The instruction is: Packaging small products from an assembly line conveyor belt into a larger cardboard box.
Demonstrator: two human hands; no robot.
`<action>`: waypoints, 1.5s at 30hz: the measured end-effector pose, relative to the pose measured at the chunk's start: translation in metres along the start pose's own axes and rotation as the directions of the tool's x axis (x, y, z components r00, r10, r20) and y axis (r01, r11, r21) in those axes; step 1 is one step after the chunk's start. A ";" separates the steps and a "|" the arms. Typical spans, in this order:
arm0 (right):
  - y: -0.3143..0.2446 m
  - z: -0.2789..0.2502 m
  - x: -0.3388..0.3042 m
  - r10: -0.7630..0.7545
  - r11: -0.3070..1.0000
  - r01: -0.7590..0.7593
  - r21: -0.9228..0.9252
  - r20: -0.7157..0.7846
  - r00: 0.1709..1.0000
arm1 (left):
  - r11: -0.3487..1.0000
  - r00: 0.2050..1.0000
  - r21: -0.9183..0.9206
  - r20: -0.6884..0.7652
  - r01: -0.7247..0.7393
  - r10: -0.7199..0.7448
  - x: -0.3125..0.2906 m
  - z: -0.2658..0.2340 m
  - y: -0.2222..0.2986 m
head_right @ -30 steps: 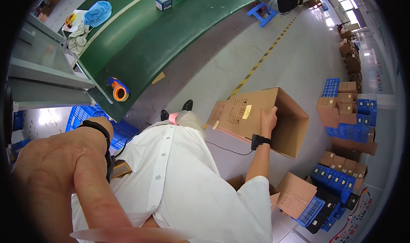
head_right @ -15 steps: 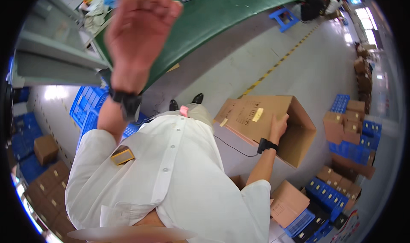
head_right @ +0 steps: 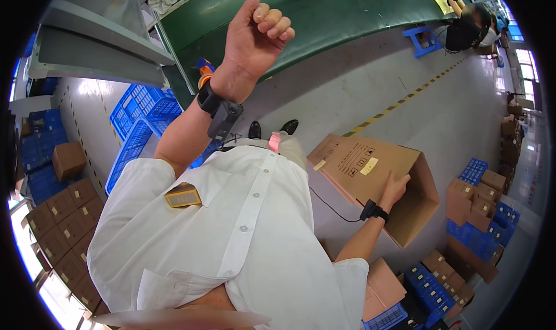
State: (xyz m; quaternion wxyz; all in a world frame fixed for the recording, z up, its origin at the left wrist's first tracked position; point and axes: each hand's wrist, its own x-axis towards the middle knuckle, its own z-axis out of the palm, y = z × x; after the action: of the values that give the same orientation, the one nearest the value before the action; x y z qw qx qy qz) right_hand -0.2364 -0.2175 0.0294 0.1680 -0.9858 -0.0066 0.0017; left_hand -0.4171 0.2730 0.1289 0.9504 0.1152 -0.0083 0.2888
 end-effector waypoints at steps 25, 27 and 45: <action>-0.006 0.000 -0.001 -0.011 1.000 0.011 -0.022 0.010 1.000 | -0.484 0.902 0.763 0.333 -0.429 -0.274 -0.020 -0.035 -0.031; -0.002 0.002 0.000 -0.023 1.000 0.023 -0.007 0.007 1.000 | -0.495 0.902 0.756 0.322 -0.429 -0.289 -0.021 -0.039 -0.032; 0.004 0.005 0.006 -0.041 0.998 0.040 -0.040 -0.011 0.999 | -0.470 0.553 0.294 0.497 -0.832 -0.669 -0.069 -0.022 -0.058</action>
State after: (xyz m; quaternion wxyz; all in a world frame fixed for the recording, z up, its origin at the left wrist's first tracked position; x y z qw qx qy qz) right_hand -0.2303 -0.2194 0.0238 0.1483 -0.9886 -0.0254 -0.0078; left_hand -0.4443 0.1937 0.0892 0.0991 0.9578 -0.2004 0.1807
